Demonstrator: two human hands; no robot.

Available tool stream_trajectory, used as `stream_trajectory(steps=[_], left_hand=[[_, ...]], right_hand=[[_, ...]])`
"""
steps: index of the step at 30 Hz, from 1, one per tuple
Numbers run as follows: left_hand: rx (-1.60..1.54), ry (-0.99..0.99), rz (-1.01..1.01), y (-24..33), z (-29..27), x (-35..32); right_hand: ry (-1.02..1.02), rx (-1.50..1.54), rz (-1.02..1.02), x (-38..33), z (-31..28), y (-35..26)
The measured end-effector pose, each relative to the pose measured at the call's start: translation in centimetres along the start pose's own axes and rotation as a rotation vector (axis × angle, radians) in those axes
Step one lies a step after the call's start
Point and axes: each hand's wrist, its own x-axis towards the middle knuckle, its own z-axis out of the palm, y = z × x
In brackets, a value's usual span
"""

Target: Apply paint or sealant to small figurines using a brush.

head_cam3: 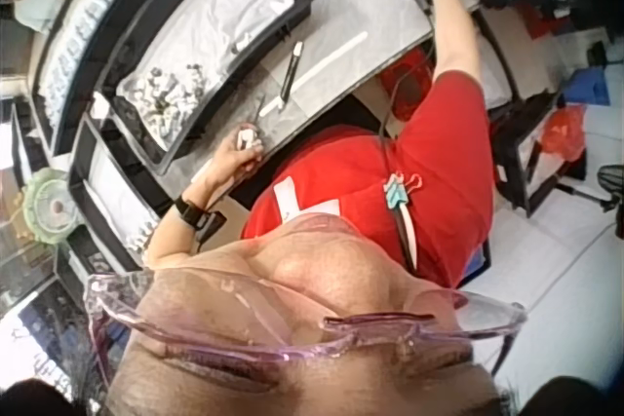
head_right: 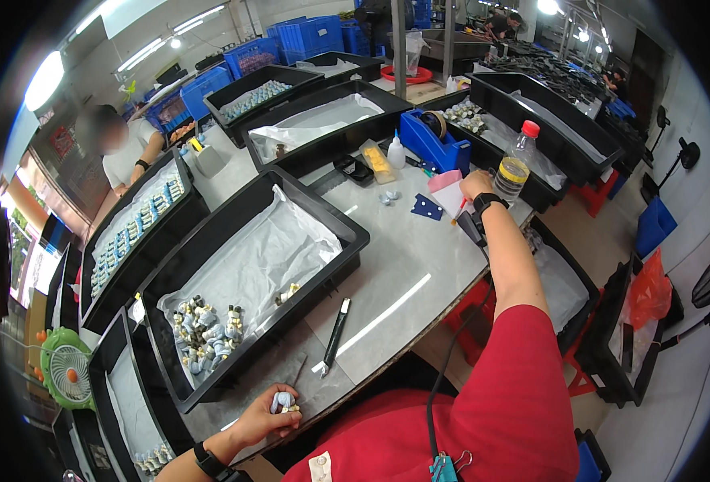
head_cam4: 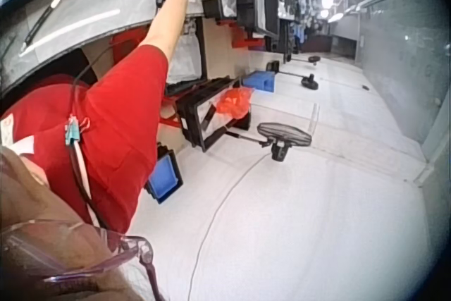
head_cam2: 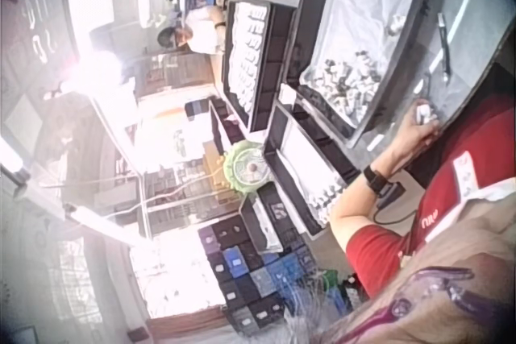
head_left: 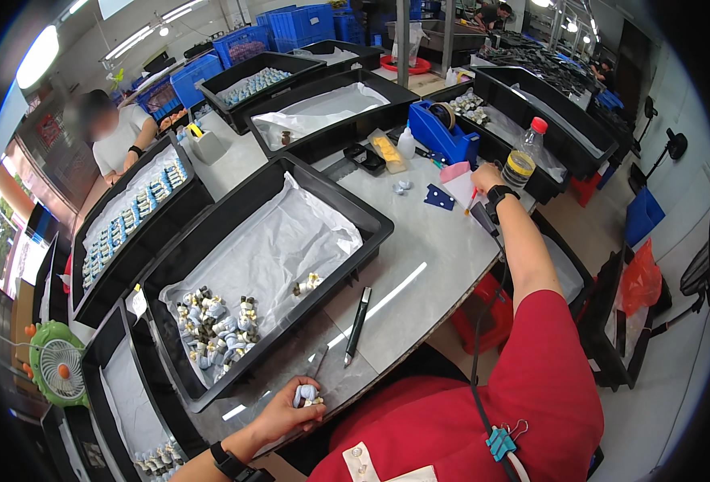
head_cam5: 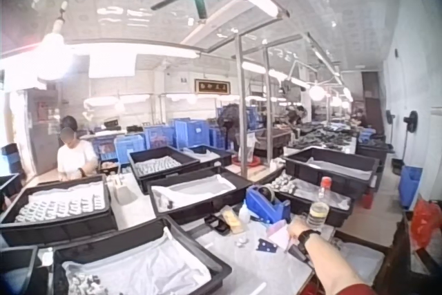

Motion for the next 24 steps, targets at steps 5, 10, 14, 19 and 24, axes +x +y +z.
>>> stream_trajectory(steps=[5,10,14,19,24], left_hand=[[-0.004,0.002,-0.002,-0.2,-0.2,-0.1],[-0.007,-0.006,-0.008,0.0,-0.1,0.0],[-0.002,-0.004,-0.004,0.1,0.0,0.1],[-0.014,0.000,-0.014,0.1,0.0,-0.1],[-0.018,0.001,-0.016,0.1,-0.2,0.1]], right_hand=[[-0.065,-0.094,-0.051,-3.0,-1.0,-2.3],[-0.085,-0.090,-0.066,-2.7,-0.8,-1.9],[-0.124,-0.098,-0.074,-2.0,-0.1,-1.2],[-0.193,-0.033,-0.091,-1.3,0.0,-1.0],[0.051,0.380,0.064,-3.4,-1.5,-1.7]])
